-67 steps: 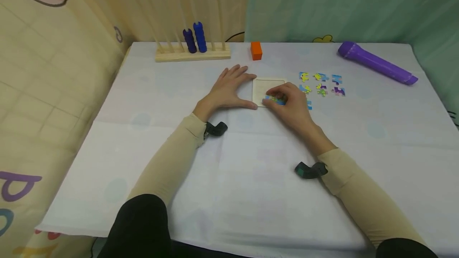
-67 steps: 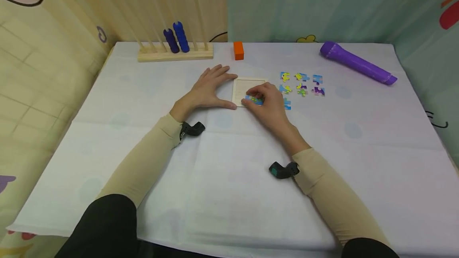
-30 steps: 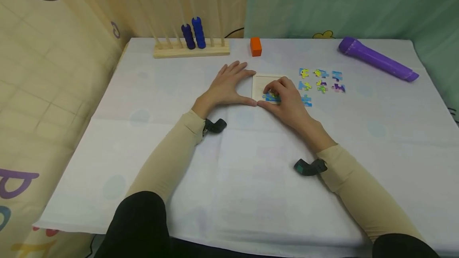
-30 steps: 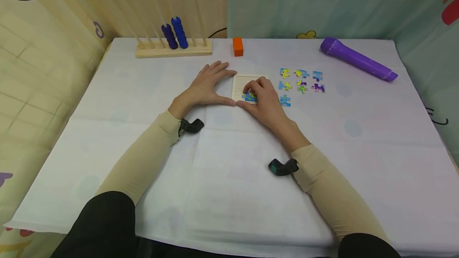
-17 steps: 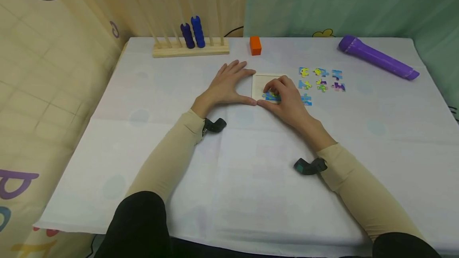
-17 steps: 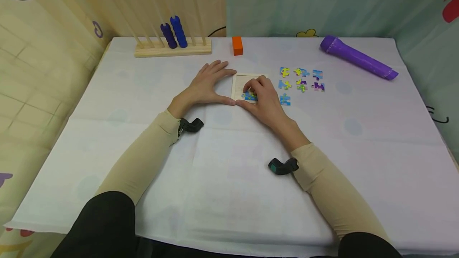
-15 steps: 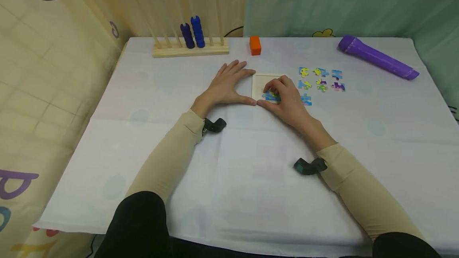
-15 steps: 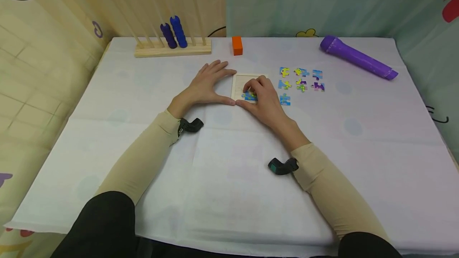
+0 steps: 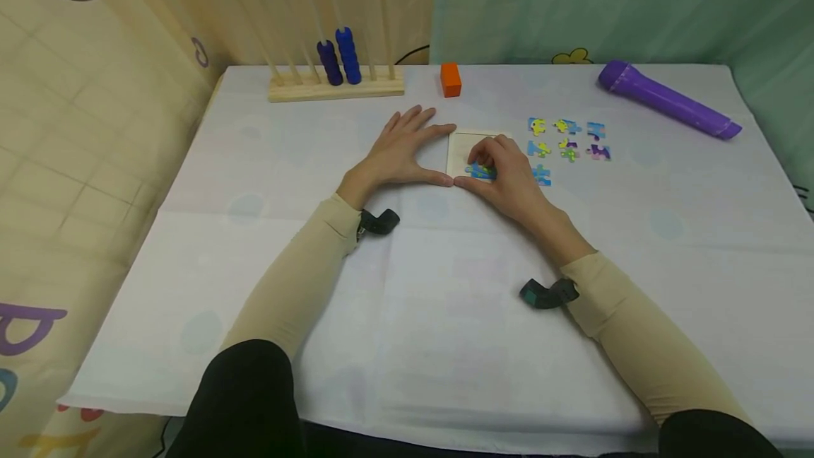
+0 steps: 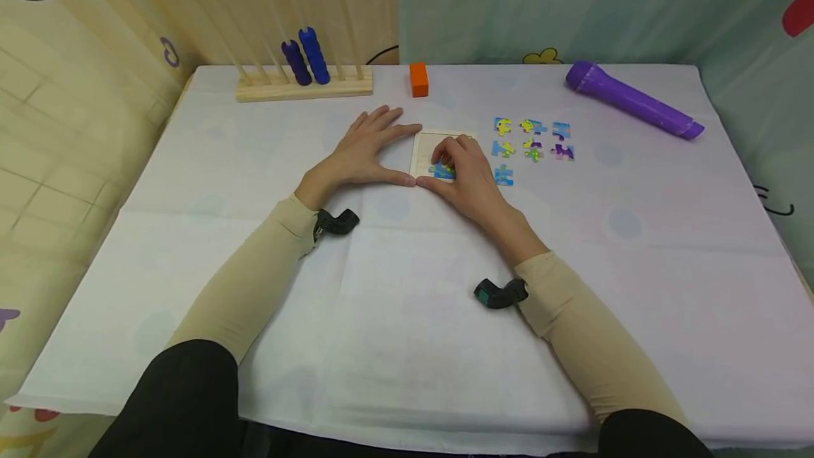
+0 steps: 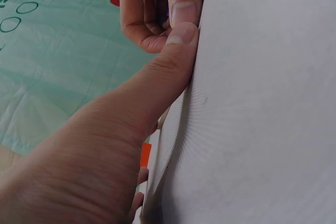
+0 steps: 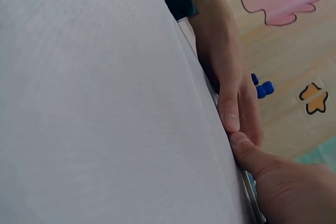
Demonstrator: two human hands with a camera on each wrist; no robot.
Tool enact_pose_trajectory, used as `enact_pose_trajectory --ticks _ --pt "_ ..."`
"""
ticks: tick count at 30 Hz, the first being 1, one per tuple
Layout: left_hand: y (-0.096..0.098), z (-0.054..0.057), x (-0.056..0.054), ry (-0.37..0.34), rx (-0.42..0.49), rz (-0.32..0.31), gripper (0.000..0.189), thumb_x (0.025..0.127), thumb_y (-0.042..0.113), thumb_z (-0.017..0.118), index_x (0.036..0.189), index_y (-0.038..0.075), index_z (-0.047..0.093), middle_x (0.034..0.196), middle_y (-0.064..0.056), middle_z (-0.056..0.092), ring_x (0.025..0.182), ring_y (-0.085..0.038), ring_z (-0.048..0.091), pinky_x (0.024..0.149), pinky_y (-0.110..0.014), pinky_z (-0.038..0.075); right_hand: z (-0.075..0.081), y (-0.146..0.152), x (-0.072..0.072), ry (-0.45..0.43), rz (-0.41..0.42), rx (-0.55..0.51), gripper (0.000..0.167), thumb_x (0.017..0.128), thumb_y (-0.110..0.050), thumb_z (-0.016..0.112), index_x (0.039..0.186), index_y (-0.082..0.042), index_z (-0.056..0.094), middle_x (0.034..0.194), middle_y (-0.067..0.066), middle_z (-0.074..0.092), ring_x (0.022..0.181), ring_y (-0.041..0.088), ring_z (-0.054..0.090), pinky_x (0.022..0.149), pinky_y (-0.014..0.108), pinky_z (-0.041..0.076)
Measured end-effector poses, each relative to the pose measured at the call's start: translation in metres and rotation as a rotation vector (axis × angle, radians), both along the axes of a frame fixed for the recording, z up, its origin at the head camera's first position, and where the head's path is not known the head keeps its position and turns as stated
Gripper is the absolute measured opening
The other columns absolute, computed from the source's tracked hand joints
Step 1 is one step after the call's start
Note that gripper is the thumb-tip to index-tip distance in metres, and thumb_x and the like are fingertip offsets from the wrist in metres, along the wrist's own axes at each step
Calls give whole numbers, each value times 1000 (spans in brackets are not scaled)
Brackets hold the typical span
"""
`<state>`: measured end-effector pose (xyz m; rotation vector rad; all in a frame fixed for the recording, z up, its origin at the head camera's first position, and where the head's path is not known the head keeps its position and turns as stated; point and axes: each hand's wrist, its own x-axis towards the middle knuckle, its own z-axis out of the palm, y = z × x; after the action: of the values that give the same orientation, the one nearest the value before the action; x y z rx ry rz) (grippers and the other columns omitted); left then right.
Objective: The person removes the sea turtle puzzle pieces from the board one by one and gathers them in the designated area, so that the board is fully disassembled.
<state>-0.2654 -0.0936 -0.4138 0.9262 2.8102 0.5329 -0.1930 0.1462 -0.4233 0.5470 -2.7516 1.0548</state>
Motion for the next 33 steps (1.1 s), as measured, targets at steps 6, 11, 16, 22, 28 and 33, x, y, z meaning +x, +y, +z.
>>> enact_pose_trajectory --ticks 6,11,16,22,28,33 --pt "-2 2 0 -7 -2 -6 99 80 77 75 164 39 37 178 -6 12 166 -30 0 133 -53 -6 2 -1 -2 -9 8 -4 45 87 -31 89 111 -7 60 105 13 56 99 27 52 87 39 43" --pt "-2 2 0 -7 -7 -8 99 80 77 74 164 39 37 178 -6 12 166 -30 -1 133 -54 -6 1 -1 -3 10 15 -18 48 86 -31 90 113 -8 57 101 13 55 97 27 52 84 38 41" --pt "-2 0 -1 -1 -9 -13 99 80 78 74 164 39 37 179 -5 12 166 -29 0 133 -53 -6 -2 0 -2 21 -8 -61 53 84 -29 92 120 -6 60 102 13 56 96 26 51 83 36 41" --pt "-1 -2 -2 -1 -9 -13 99 80 79 73 164 41 35 179 -4 11 166 -28 -2 133 -51 -8 -4 3 2 23 -34 -80 43 86 -27 90 116 -6 67 108 12 59 100 25 54 86 35 44" --pt "-2 -2 -2 0 -7 -17 100 79 81 73 164 42 35 179 -4 11 166 -27 -2 133 -51 -8 -2 7 5 32 -22 -83 36 89 -23 87 117 -9 70 115 10 63 106 25 53 88 31 46" --pt "-2 -2 -1 -2 -11 -19 100 79 81 72 164 42 35 179 -3 10 166 -27 -2 133 -50 -8 0 9 8 79 10 -96 31 91 -17 85 119 -8 72 115 9 71 102 22 64 90 28 52"
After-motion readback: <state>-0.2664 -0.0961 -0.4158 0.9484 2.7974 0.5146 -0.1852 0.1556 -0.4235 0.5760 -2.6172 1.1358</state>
